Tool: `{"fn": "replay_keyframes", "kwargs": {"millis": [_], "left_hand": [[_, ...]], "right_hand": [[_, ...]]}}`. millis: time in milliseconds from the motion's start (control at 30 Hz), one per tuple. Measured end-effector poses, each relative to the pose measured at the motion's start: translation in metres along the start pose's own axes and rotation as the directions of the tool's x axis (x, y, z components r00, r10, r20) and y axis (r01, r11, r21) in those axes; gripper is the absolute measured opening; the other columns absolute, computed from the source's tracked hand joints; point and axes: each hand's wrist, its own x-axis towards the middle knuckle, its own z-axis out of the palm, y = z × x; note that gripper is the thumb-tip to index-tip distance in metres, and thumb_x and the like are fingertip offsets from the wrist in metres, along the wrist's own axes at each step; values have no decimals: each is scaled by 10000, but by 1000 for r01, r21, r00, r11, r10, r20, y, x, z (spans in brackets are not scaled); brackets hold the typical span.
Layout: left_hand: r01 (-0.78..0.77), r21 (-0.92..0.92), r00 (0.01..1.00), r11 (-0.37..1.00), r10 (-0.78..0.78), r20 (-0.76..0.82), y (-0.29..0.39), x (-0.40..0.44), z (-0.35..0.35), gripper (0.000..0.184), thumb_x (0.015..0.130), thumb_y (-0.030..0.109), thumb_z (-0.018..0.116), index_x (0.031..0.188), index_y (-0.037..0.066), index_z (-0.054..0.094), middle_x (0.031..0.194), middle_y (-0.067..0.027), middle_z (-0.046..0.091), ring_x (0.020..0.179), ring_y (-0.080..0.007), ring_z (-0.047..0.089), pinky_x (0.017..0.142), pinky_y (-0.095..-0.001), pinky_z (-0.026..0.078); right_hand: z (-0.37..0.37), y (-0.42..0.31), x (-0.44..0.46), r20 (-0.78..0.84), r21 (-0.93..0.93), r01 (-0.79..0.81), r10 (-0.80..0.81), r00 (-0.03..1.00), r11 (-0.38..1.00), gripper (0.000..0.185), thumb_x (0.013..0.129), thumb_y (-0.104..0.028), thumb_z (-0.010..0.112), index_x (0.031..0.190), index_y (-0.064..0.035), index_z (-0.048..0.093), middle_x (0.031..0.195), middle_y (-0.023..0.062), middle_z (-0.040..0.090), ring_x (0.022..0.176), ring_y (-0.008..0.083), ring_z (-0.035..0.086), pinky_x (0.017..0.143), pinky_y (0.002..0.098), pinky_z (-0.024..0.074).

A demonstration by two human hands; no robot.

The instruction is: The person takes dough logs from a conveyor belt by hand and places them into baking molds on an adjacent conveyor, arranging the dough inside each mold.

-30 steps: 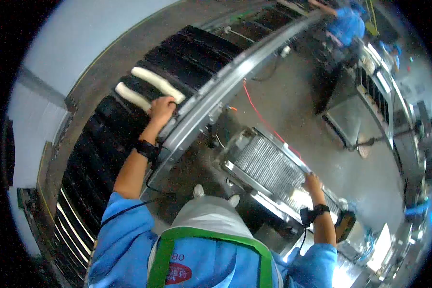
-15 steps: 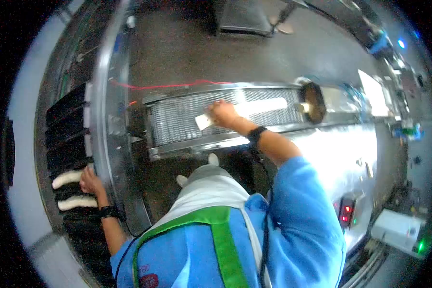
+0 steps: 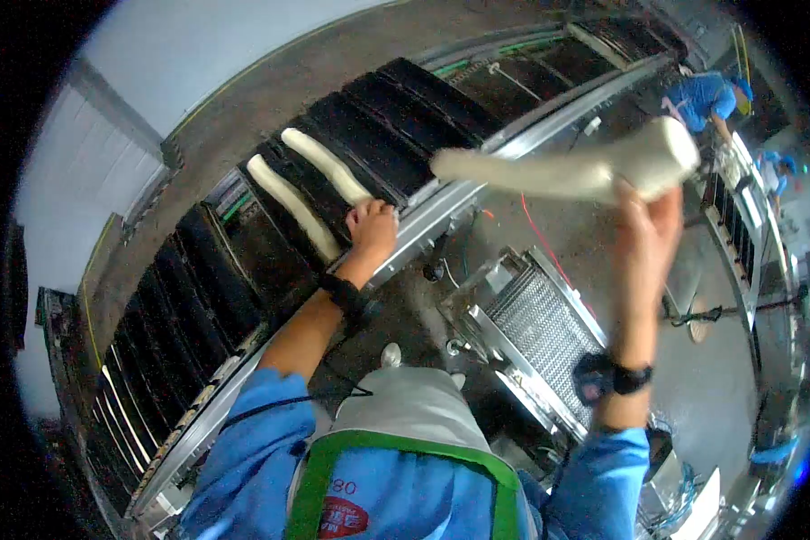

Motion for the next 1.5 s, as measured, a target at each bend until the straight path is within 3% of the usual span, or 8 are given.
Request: {"fn": "replay_keyframes", "kwargs": {"millis": [133,233,267,400,533,1000,1233,1500], "left_hand": [[-63,-102,988,993,76,134,-17,0,-14,221,738,220,509,940,141,554,1076,-48,456,1072,-248,321,878,-480,202],[-82,-22,944,996,85,318,-65,9,-43,263,731,222,495,989,192,537,1109,-21,429,1102,-242,277,882,-504,185],[-101,-7,968,995,100,229,-99,15,-23,272,726,212,488,993,186,530,1097,-33,433,1082,-255,299,874,-507,203],[-70,270,973,960,6,232,-163,51,-48,268,759,191,458,1022,191,512,1081,-51,461,1067,-255,330,861,-484,219],[-104,406,987,908,43,157,-210,89,-15,292,765,130,407,1000,216,558,913,-55,555,980,-248,409,808,-449,246],[-104,543,898,833,-156,411,-268,113,16,224,731,206,443,865,123,602,979,-65,557,1110,-311,347,847,-441,304],[-130,453,987,882,73,140,-199,88,-8,190,740,220,472,876,152,587,773,-21,568,796,-218,502,690,-368,335],[-194,375,880,907,-7,474,-234,87,46,298,759,184,375,1004,222,542,936,-44,575,988,-240,459,786,-429,332]], "right_hand": [[113,115,13,140,-112,84,-68,988,990,247,758,-122,524,965,-5,461,886,51,522,785,131,501,708,267,406],[172,207,-7,394,-228,-533,578,715,815,503,637,-100,651,1057,23,404,953,148,480,860,195,479,692,300,413],[181,246,-16,266,-383,-157,272,925,910,427,654,-89,626,1014,17,422,924,186,479,799,228,508,645,319,429],[204,216,-45,506,-321,351,-154,849,880,186,666,-18,525,852,-15,532,822,139,511,789,251,518,696,318,423],[265,195,-94,935,-273,548,83,346,791,245,702,-95,479,941,-79,532,1007,142,459,828,283,518,694,326,442],[282,198,-155,976,-123,774,216,-18,621,177,664,-172,516,791,-65,578,893,117,481,805,258,488,662,306,438],[248,220,-116,845,-245,637,-161,510,731,228,701,-265,551,806,-62,545,854,107,450,781,254,457,666,344,416],[255,249,-128,971,-141,461,31,239,876,310,717,-343,517,738,-42,588,797,130,510,813,281,497,715,353,414]]}}
